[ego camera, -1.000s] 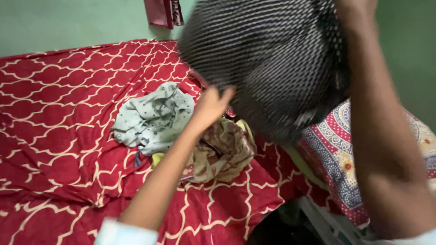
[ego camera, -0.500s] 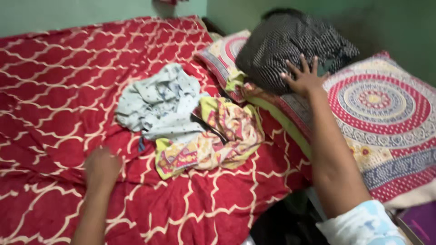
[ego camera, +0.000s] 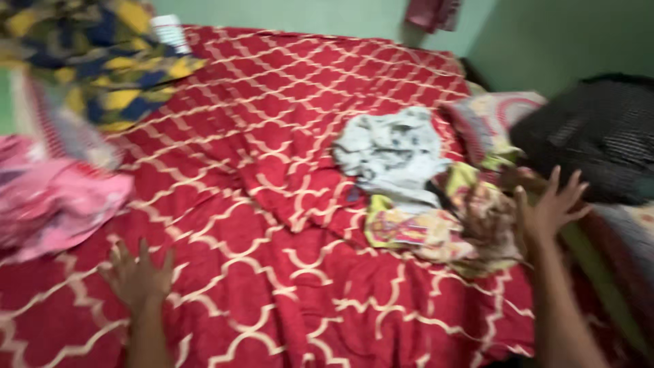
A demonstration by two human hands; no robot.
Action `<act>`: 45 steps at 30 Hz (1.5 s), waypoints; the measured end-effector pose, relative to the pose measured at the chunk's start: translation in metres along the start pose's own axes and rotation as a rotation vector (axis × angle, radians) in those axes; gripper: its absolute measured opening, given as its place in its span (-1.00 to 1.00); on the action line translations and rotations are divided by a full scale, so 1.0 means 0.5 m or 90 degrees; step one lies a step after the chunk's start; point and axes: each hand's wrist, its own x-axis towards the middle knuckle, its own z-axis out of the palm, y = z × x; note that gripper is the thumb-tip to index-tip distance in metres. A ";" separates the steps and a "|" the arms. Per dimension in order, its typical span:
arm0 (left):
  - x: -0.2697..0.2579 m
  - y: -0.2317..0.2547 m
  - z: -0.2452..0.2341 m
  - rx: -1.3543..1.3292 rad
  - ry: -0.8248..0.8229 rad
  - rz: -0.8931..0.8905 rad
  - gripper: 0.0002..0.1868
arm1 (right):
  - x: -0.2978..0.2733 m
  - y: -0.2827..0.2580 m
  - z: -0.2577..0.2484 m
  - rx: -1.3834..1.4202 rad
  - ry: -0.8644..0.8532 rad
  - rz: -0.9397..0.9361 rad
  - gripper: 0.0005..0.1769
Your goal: The person places a pink floral pillowcase over a dark pillow, tucks the pillow inside, and smooths the cover. Then the person places a black polka-dotted pillowcase over a green pillow, tucks it in, and ties the closure. Finally, the person moves a green pillow and a folded cloth on the bed.
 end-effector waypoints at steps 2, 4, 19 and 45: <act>0.007 -0.025 -0.006 -0.050 0.036 -0.027 -0.09 | -0.069 -0.162 0.077 0.149 0.074 -0.049 0.03; 0.023 -0.049 -0.029 0.017 -0.004 -0.072 0.02 | -0.149 -0.366 0.136 0.158 0.082 -0.127 -0.02; 0.276 -0.206 -0.100 -0.074 0.187 -0.145 0.07 | -0.445 -1.351 0.247 0.436 -0.300 -0.183 -0.12; 0.386 -0.192 -0.041 -0.748 0.503 -0.198 -0.17 | -0.324 -1.266 0.299 1.330 -0.363 0.294 -0.42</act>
